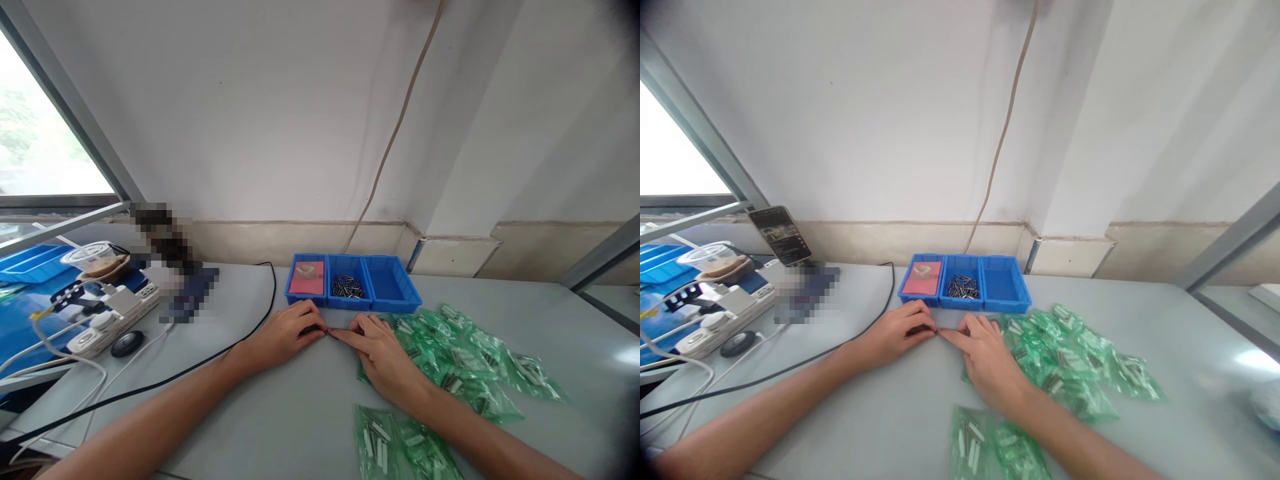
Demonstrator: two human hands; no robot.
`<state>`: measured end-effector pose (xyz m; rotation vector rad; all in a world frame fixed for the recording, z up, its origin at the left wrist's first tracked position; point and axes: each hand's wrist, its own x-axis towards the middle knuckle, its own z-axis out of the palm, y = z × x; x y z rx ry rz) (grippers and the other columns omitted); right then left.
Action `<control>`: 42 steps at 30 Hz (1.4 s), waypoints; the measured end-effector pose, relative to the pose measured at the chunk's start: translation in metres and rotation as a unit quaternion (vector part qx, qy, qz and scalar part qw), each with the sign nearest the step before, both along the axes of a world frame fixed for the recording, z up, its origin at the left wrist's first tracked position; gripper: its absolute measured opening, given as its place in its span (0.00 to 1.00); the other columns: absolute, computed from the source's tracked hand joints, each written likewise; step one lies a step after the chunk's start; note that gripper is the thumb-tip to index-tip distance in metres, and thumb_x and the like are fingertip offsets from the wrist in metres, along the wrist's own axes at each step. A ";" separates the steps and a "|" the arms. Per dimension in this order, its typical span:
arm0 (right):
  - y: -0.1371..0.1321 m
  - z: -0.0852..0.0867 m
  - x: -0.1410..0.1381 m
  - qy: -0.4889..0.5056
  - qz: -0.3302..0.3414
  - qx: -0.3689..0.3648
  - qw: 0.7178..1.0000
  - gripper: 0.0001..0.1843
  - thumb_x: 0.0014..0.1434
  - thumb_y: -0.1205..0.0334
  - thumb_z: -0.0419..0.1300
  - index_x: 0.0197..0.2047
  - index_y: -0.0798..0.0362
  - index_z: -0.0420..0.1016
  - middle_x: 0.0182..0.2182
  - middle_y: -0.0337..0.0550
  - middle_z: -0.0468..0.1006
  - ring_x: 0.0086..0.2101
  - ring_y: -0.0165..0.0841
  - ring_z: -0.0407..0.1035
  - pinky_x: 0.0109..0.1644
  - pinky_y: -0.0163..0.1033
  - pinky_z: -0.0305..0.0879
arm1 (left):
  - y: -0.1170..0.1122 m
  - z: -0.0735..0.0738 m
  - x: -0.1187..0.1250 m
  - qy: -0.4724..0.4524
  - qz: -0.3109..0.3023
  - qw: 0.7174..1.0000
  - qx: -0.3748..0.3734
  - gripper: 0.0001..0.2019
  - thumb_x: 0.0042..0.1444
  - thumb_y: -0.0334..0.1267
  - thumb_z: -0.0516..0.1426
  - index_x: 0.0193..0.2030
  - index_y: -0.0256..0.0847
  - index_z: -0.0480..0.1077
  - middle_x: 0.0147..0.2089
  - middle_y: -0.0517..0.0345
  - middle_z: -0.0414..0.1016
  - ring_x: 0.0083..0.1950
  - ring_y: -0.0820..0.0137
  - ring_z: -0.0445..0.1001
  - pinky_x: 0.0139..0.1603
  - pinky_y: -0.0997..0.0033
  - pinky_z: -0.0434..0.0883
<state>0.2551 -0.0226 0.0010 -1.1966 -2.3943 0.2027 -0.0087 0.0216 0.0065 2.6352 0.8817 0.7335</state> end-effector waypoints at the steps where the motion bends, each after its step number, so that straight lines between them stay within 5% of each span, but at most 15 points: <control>1: 0.000 0.000 0.000 -0.003 0.001 -0.002 1.000 0.32 0.70 0.80 0.49 0.64 0.42 0.81 0.42 0.47 0.74 0.43 0.41 0.68 0.46 0.46 0.65 | 0.000 0.000 0.000 -0.002 -0.002 1.000 0.001 0.07 0.75 0.39 0.57 0.51 0.43 0.75 0.51 0.53 0.74 0.51 0.66 0.75 0.53 0.69 0.73; 42: 0.001 -0.006 0.000 -0.025 -0.007 0.050 0.998 0.34 0.65 0.84 0.50 0.63 0.45 0.80 0.42 0.47 0.75 0.41 0.41 0.68 0.45 0.43 0.60 | 0.003 -0.003 0.000 0.006 -0.017 1.000 0.010 0.09 0.77 0.41 0.55 0.51 0.43 0.76 0.53 0.52 0.78 0.53 0.64 0.75 0.57 0.65 0.72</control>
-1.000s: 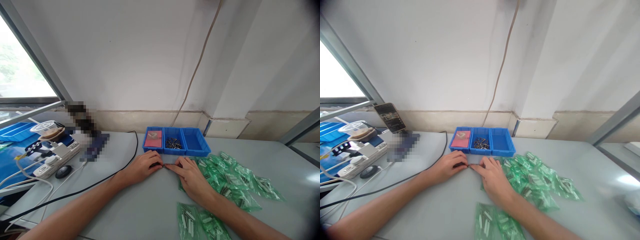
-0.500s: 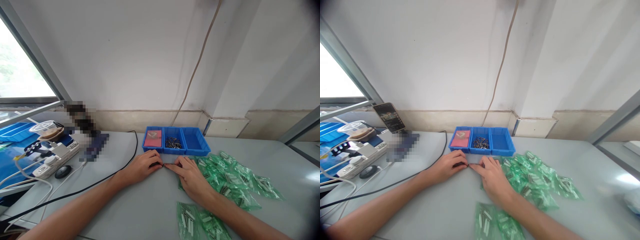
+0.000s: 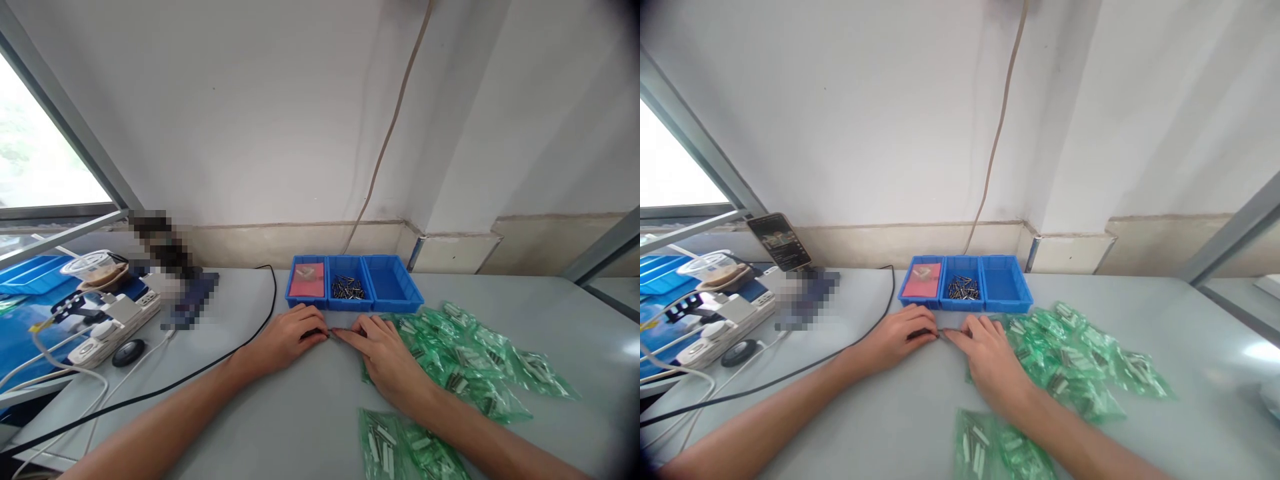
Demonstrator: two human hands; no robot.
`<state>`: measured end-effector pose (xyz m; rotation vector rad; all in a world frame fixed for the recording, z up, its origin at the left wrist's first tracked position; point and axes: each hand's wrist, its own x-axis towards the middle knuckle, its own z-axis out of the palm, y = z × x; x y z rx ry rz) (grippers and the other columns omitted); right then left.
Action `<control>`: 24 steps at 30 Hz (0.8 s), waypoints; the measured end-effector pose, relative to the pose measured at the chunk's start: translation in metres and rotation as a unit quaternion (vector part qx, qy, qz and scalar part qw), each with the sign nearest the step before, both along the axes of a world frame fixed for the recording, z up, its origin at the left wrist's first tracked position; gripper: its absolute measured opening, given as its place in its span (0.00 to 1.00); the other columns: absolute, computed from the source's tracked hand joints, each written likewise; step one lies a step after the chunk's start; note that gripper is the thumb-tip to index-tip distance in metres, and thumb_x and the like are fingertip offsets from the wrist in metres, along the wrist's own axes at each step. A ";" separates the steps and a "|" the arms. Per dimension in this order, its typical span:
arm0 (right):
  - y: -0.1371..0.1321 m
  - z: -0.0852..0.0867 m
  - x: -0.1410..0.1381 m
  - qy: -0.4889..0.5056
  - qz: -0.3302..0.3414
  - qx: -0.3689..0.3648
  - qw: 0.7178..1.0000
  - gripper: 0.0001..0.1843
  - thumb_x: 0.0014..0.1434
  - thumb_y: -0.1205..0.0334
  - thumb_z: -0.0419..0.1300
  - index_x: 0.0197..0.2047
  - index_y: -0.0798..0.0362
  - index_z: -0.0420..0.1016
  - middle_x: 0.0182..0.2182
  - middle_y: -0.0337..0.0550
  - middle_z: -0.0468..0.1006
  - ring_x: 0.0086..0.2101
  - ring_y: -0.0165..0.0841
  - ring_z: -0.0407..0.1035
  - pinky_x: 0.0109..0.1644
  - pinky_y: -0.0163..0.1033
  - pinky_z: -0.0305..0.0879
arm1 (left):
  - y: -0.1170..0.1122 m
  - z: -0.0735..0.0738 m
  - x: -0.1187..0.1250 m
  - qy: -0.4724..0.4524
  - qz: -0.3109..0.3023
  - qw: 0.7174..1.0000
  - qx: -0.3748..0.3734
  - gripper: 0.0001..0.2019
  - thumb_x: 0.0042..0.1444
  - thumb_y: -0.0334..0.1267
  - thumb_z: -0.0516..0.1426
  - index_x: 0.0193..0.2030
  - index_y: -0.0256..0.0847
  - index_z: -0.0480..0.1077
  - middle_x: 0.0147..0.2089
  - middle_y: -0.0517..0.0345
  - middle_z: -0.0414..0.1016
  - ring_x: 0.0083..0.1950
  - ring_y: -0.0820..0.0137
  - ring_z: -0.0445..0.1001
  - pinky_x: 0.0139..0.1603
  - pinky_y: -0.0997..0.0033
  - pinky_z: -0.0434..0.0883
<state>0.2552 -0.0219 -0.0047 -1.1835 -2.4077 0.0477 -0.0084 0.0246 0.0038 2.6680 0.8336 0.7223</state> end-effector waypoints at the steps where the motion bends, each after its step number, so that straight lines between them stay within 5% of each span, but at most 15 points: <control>1: 0.000 -0.001 0.000 0.001 -0.004 0.002 1.000 0.32 0.66 0.83 0.51 0.63 0.46 0.80 0.42 0.47 0.75 0.42 0.41 0.68 0.45 0.44 0.60 | 0.000 0.000 0.000 0.001 0.002 1.000 -0.001 0.09 0.77 0.40 0.55 0.51 0.43 0.76 0.53 0.52 0.77 0.54 0.64 0.75 0.57 0.65 0.71; 12: 0.000 0.002 0.000 0.030 -0.051 -0.014 0.998 0.25 0.71 0.79 0.50 0.60 0.49 0.81 0.45 0.49 0.77 0.44 0.43 0.69 0.47 0.48 0.63 | -0.002 0.002 0.000 -0.002 0.005 1.000 -0.011 0.06 0.76 0.39 0.56 0.51 0.42 0.75 0.53 0.53 0.77 0.53 0.65 0.75 0.57 0.65 0.71; 24: 0.001 0.001 0.001 0.058 -0.023 -0.042 0.997 0.27 0.71 0.79 0.50 0.61 0.48 0.80 0.45 0.48 0.76 0.45 0.42 0.70 0.48 0.48 0.65 | -0.003 0.004 0.001 -0.011 0.017 1.000 -0.008 0.05 0.74 0.38 0.58 0.52 0.43 0.74 0.52 0.54 0.79 0.52 0.65 0.76 0.55 0.66 0.72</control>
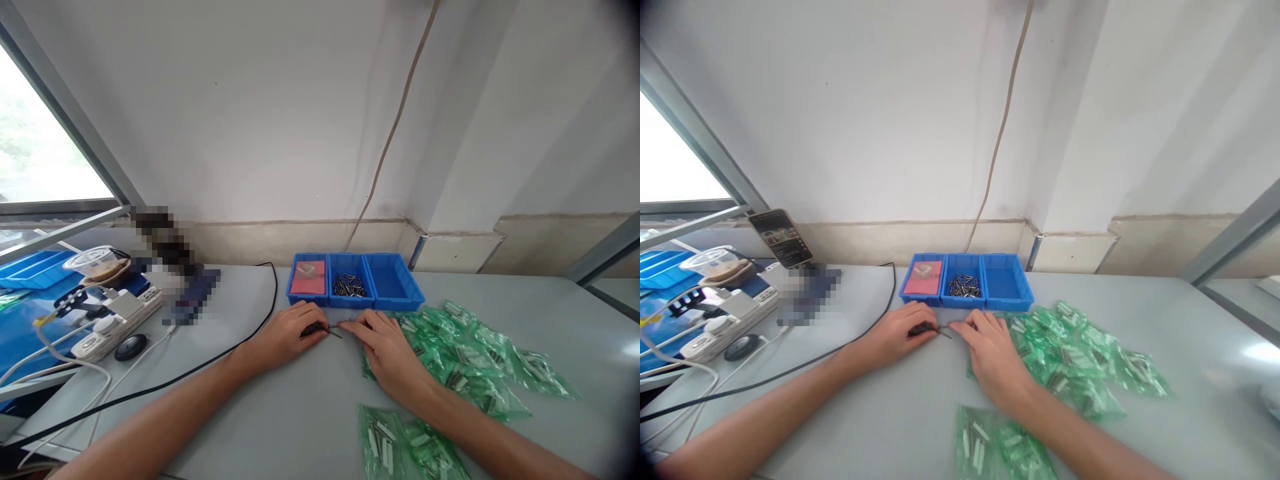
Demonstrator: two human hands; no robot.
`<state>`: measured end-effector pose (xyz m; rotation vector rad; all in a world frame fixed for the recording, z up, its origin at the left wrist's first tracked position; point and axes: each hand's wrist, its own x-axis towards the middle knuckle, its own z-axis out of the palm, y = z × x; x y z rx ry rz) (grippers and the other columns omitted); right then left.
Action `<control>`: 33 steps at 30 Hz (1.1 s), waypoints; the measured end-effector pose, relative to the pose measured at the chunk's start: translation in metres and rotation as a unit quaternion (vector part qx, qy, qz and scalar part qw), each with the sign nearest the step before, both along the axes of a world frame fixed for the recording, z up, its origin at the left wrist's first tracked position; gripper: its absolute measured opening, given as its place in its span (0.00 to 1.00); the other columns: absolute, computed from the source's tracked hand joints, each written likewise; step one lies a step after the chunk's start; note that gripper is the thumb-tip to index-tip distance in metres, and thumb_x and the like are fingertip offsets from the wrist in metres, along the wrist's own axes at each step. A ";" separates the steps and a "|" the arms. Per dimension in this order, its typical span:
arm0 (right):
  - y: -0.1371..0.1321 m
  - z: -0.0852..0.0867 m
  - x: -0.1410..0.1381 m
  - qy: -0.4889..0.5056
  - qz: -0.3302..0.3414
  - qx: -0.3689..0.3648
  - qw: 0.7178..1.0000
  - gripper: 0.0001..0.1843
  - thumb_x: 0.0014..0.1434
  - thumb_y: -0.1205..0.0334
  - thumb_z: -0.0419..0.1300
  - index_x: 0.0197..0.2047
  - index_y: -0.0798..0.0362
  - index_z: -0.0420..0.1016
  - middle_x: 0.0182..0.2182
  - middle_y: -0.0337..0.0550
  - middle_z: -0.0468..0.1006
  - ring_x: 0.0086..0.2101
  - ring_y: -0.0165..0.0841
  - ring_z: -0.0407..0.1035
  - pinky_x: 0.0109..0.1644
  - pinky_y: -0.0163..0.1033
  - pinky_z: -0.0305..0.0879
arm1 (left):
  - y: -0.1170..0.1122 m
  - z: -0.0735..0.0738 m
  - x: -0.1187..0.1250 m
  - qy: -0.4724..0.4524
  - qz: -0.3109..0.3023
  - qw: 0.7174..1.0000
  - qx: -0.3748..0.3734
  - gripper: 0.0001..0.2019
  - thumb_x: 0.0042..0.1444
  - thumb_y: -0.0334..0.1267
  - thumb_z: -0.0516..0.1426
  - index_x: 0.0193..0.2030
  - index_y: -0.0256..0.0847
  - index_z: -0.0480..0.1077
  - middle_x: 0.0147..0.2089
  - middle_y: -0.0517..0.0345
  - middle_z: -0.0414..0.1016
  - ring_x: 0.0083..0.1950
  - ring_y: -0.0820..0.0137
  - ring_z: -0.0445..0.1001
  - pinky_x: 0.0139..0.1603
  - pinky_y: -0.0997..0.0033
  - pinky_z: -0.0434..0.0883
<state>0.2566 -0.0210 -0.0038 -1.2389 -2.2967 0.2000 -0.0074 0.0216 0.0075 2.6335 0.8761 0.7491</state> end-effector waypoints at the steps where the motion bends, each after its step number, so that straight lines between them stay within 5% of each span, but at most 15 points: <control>1: 0.000 0.000 0.000 -0.002 0.004 0.002 1.000 0.27 0.71 0.79 0.50 0.61 0.47 0.80 0.45 0.48 0.76 0.45 0.43 0.70 0.48 0.48 0.65 | 0.000 -0.001 0.000 0.001 0.000 1.000 0.003 0.06 0.74 0.39 0.58 0.53 0.43 0.74 0.52 0.54 0.79 0.53 0.65 0.76 0.56 0.66 0.73; 33: -0.002 0.005 -0.002 -0.002 0.022 0.018 1.000 0.23 0.72 0.78 0.50 0.57 0.50 0.80 0.44 0.48 0.77 0.45 0.42 0.71 0.48 0.47 0.64 | 0.002 -0.003 -0.001 0.008 -0.015 1.000 0.008 0.08 0.77 0.40 0.55 0.54 0.44 0.75 0.51 0.53 0.78 0.53 0.65 0.75 0.55 0.66 0.73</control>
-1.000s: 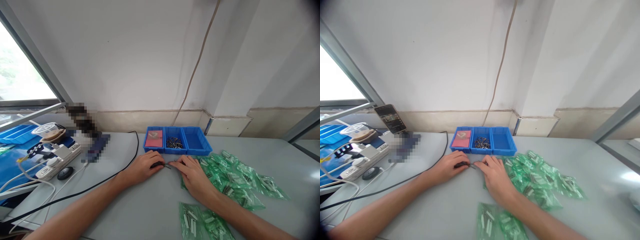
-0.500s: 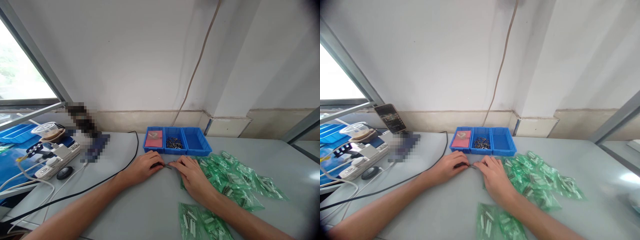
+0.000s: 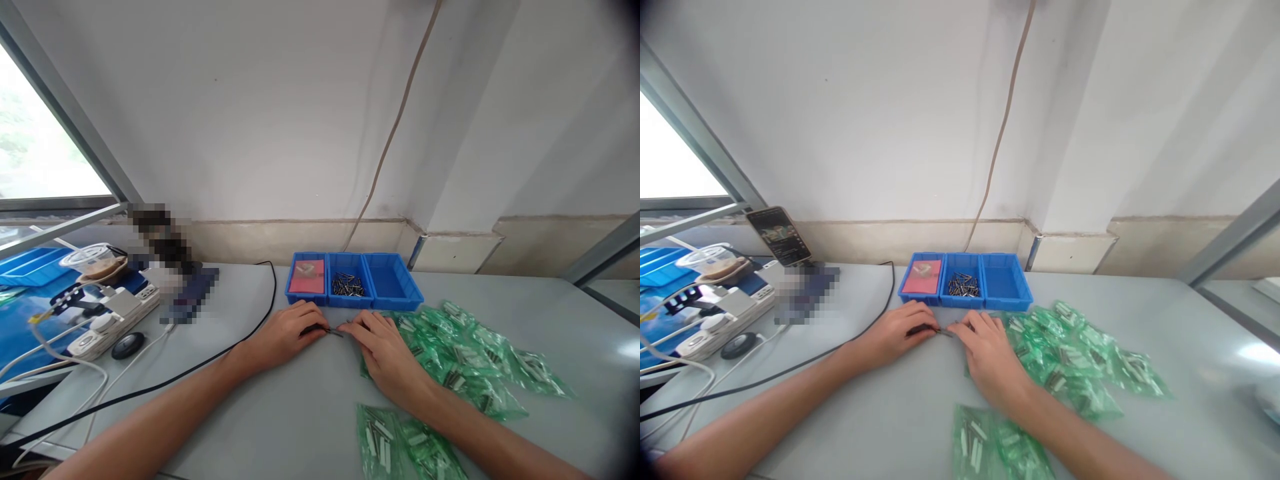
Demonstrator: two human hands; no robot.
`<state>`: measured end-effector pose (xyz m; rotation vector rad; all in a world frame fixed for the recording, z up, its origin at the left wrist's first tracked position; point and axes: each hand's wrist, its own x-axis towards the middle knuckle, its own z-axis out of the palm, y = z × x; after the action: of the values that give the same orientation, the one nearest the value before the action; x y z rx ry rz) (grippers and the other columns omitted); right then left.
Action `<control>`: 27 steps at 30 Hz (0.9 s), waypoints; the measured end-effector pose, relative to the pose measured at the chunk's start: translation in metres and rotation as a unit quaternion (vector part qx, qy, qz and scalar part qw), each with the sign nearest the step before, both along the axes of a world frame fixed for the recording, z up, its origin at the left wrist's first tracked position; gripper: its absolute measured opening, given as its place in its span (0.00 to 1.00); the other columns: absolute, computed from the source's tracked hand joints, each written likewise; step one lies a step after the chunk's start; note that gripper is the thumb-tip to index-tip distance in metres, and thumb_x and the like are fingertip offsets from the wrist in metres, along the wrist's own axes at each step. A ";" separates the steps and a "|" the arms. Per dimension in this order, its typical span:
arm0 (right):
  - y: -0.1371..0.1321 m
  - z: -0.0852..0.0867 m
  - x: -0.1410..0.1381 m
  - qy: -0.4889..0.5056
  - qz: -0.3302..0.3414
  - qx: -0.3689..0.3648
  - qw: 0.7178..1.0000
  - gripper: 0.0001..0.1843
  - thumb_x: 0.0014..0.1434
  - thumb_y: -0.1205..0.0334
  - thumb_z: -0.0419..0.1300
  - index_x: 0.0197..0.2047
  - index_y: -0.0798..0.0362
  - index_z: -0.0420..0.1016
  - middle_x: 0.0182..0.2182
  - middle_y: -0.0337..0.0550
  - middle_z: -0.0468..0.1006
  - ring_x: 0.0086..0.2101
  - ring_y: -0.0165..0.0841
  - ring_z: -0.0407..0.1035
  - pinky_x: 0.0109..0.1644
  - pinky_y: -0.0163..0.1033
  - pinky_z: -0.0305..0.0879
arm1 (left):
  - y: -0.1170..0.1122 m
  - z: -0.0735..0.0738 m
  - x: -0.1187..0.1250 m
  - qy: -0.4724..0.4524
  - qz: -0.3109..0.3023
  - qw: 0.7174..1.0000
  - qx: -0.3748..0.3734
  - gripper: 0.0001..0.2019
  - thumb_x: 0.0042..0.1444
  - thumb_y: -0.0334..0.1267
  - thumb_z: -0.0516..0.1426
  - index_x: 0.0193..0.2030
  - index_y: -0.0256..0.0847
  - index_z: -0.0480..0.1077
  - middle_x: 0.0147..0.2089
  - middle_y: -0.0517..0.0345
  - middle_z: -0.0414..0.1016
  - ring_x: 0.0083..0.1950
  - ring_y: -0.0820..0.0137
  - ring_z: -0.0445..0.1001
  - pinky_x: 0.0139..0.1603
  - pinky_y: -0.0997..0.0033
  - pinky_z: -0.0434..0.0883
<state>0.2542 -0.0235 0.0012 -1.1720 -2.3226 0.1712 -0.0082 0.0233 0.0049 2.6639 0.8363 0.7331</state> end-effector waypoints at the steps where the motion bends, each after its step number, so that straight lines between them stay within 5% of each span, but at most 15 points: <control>1: 0.000 0.000 0.000 -0.003 -0.001 -0.001 1.000 0.23 0.71 0.78 0.50 0.57 0.50 0.80 0.44 0.48 0.77 0.45 0.42 0.71 0.48 0.47 0.65 | 0.000 0.000 0.000 -0.001 0.001 1.000 0.001 0.08 0.77 0.40 0.55 0.54 0.44 0.75 0.51 0.53 0.78 0.53 0.65 0.75 0.56 0.66 0.73; 27: -0.002 0.004 0.000 0.035 0.032 -0.004 0.999 0.22 0.72 0.78 0.49 0.51 0.50 0.81 0.42 0.48 0.76 0.44 0.41 0.69 0.47 0.47 0.62 | 0.001 -0.001 0.000 -0.020 -0.007 1.000 -0.007 0.08 0.76 0.39 0.56 0.52 0.42 0.76 0.50 0.52 0.76 0.52 0.64 0.75 0.55 0.65 0.73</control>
<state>0.2542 -0.0257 0.0056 -1.0785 -2.3013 0.2420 -0.0085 0.0243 0.0041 2.6319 0.8083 0.7707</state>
